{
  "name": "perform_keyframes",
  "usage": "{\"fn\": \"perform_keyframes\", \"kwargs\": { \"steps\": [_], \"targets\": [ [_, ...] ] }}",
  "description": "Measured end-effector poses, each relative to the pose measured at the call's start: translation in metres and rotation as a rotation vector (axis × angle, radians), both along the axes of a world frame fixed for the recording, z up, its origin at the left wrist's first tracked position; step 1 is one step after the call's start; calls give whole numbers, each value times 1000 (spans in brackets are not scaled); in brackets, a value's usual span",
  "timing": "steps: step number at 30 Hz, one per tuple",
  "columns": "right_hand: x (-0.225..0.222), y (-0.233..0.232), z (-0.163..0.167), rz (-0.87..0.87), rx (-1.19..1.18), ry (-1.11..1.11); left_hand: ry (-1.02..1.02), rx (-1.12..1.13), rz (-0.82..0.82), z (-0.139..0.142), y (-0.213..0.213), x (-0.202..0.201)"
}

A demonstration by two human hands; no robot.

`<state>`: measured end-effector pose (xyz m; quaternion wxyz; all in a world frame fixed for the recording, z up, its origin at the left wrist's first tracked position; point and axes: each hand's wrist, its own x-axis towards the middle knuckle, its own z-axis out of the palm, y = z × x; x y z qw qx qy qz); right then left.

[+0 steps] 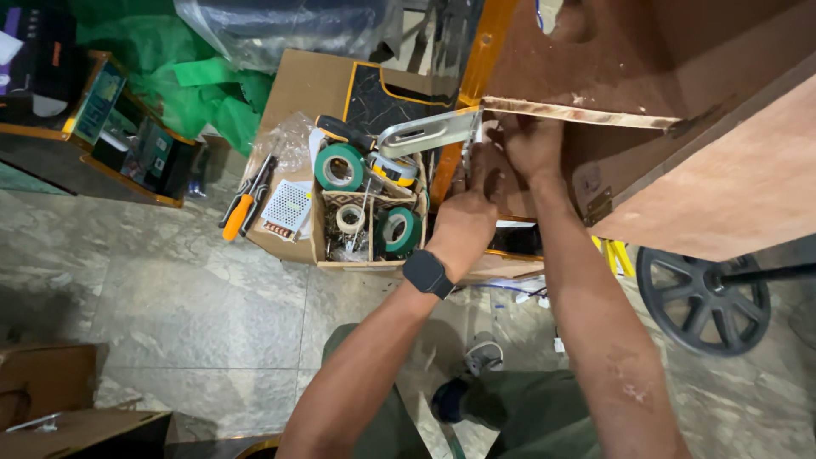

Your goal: The person kneels in front of an open wooden cabinet and uses a screwdriver to work on components mounted inside it. They handle small screws and parts from a cardboard parts box, adjust a perforated metal power-supply unit, and manipulate wires and fittings inside the cabinet.

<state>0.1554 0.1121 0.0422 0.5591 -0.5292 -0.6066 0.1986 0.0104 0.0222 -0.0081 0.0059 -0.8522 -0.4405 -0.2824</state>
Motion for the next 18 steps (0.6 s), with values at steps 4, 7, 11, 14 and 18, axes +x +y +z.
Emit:
{"fn": "perform_keyframes", "kwargs": {
  "steps": [4,7,11,14,18],
  "targets": [
    [5,-1,-1,-51,178,-264,-5,2,14,3,-1,0],
    [5,1,-1,-26,19,111,50,5,30,6,-1,0],
    [1,0,4,-7,-53,175,48,-10,19,7,-1,-1],
    [1,-4,6,37,11,-9,44,-6,23,7,-2,-1],
    [2,-6,5,45,2,-109,-10,-69,4,10,-3,-1]
  ]
}}
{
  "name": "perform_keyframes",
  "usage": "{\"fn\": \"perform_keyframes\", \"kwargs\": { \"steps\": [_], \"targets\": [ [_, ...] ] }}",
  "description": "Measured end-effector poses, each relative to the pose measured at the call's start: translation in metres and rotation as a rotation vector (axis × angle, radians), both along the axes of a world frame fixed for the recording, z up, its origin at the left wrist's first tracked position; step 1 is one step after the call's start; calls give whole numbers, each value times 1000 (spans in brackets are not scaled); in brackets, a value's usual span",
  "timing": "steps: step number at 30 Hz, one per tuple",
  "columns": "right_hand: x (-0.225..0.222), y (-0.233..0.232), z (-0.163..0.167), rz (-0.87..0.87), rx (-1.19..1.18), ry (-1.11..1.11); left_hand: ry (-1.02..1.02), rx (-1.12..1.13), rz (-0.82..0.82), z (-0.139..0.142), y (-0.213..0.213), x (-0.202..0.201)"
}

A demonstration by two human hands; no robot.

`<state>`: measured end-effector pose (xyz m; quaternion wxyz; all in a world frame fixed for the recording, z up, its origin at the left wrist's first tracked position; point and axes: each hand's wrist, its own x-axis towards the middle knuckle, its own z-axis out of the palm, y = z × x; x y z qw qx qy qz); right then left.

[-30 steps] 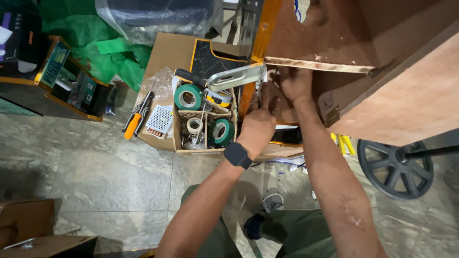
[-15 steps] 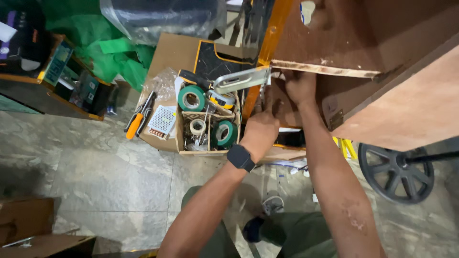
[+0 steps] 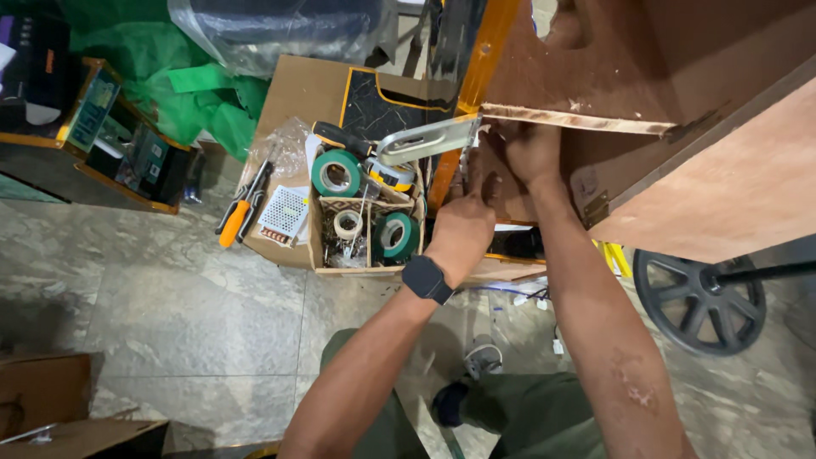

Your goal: The person kneels in front of an open wooden cabinet and uses a screwdriver to work on components mounted inside it. They handle small screws and parts from a cardboard parts box, adjust a perforated metal power-supply unit, and manipulate wires and fittings inside the cabinet.

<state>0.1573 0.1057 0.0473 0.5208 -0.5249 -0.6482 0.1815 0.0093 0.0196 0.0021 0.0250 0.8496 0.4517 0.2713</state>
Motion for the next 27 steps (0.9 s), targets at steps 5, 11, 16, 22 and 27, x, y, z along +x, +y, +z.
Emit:
{"fn": "perform_keyframes", "kwargs": {
  "steps": [5,11,16,22,27],
  "targets": [
    [-6,10,-1,88,-23,484,79,-9,3,4,-1,-1],
    [1,3,-2,-19,43,136,28,-18,-13,6,-1,-2],
    [5,-1,-7,-117,127,-57,37,39,17,2,-3,0],
    [3,3,-5,-108,103,6,39,141,34,-3,-1,1],
    [-3,-1,-1,-107,52,45,74,47,31,-1,1,3]
  ]
}}
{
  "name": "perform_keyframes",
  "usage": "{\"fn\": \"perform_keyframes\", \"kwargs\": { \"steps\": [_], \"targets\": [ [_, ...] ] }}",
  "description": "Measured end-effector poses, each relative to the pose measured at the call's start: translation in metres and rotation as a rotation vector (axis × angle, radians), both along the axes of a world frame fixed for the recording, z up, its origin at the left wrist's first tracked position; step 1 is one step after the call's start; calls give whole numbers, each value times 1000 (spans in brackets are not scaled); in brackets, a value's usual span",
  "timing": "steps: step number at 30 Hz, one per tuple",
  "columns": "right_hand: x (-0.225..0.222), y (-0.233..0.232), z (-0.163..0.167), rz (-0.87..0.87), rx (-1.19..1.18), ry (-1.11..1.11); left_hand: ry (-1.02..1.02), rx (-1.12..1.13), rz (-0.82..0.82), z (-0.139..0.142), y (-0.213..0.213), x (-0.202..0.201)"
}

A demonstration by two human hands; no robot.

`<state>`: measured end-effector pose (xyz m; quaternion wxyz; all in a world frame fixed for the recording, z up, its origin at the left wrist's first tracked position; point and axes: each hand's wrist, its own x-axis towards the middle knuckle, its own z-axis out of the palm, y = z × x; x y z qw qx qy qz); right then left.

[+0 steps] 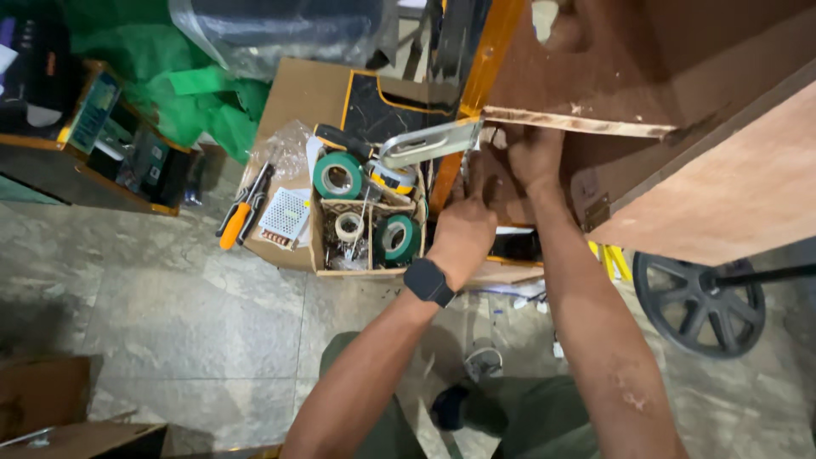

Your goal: The person kneels in front of an open wooden cabinet and uses a screwdriver to work on components mounted inside it. They handle small screws and parts from a cardboard parts box, adjust a perforated metal power-supply unit, and manipulate wires and fittings inside the cabinet.

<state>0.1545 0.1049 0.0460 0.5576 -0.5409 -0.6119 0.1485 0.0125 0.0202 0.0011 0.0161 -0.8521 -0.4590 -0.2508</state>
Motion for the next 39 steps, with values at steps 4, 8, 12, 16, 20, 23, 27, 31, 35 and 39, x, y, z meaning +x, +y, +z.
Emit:
{"fn": "perform_keyframes", "kwargs": {
  "steps": [4,8,12,16,20,23,27,31,35,39],
  "targets": [
    [-7,2,0,135,110,248,-32,-20,11,-1,-4,-4],
    [-9,4,2,131,142,216,-36,87,-2,0,-2,-6],
    [-7,1,3,138,150,91,-51,20,-19,-1,-1,-3],
    [-9,0,5,174,83,244,-81,15,-10,-4,-3,-2],
    [-10,-1,9,97,32,209,-61,45,-15,-4,-1,-3],
    [-8,-4,9,31,-117,70,-74,29,-22,-3,-2,-4],
    [-1,-2,6,-52,47,-182,-97,35,-21,0,-3,-4],
    [-5,4,4,-13,101,-12,-161,9,-7,2,-5,-3],
    [-6,4,2,134,111,177,-66,-34,-21,2,-5,-4],
    [-1,-3,3,13,108,-1,-124,-32,-15,0,-4,-2]
  ]
}}
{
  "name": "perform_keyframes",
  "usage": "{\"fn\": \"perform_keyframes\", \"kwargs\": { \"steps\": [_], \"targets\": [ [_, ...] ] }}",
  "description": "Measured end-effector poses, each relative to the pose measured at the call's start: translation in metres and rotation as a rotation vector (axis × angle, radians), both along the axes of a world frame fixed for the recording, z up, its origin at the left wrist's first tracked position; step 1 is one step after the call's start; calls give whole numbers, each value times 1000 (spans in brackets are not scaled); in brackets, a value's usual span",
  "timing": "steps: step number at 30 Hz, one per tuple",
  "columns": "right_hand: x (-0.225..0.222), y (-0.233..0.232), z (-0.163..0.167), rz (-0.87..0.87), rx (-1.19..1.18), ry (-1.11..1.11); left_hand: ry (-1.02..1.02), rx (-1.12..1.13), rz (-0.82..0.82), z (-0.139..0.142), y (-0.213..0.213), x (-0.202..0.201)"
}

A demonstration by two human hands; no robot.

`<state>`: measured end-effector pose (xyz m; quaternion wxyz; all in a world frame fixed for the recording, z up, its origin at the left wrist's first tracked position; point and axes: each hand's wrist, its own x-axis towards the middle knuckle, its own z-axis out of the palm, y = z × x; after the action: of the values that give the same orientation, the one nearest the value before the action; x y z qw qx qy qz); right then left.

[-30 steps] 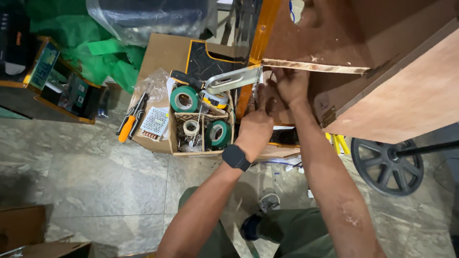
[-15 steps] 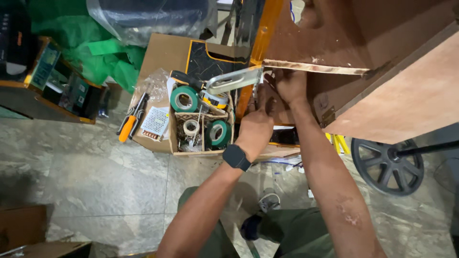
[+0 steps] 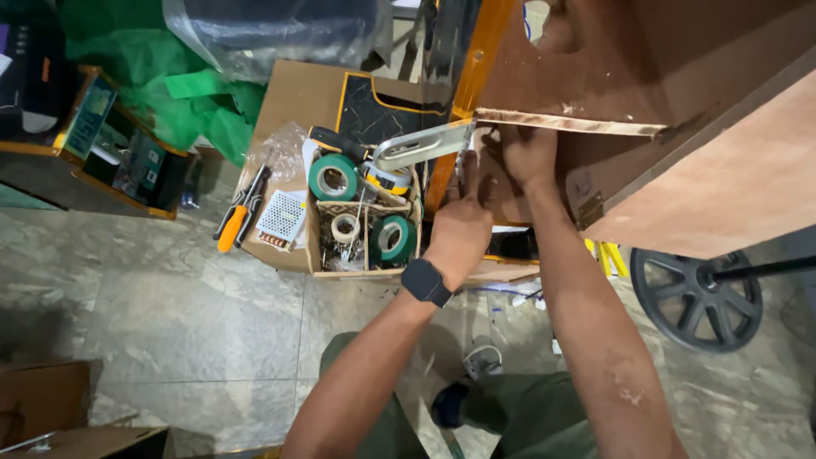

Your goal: The person kneels in front of an open wooden cabinet and uses a screwdriver to work on components mounted inside it. They handle small screws and parts from a cardboard parts box, adjust a perforated metal power-supply unit, and manipulate wires and fittings inside the cabinet.

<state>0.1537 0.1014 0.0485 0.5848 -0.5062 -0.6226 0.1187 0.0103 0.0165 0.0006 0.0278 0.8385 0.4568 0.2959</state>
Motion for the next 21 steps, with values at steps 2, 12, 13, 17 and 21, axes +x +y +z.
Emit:
{"fn": "perform_keyframes", "kwargs": {
  "steps": [2,12,13,17,21],
  "targets": [
    [2,-2,-2,-27,-7,-11,-8,37,-3,-2,1,1],
    [-1,4,-5,60,-24,190,-6,8,-6,-2,-1,2],
    [0,2,-4,93,-55,205,-25,-7,-15,-1,-1,2],
    [-1,2,0,-136,151,-307,18,55,8,1,-1,3],
    [-6,5,-3,98,62,188,15,38,13,2,-2,3]
  ]
}}
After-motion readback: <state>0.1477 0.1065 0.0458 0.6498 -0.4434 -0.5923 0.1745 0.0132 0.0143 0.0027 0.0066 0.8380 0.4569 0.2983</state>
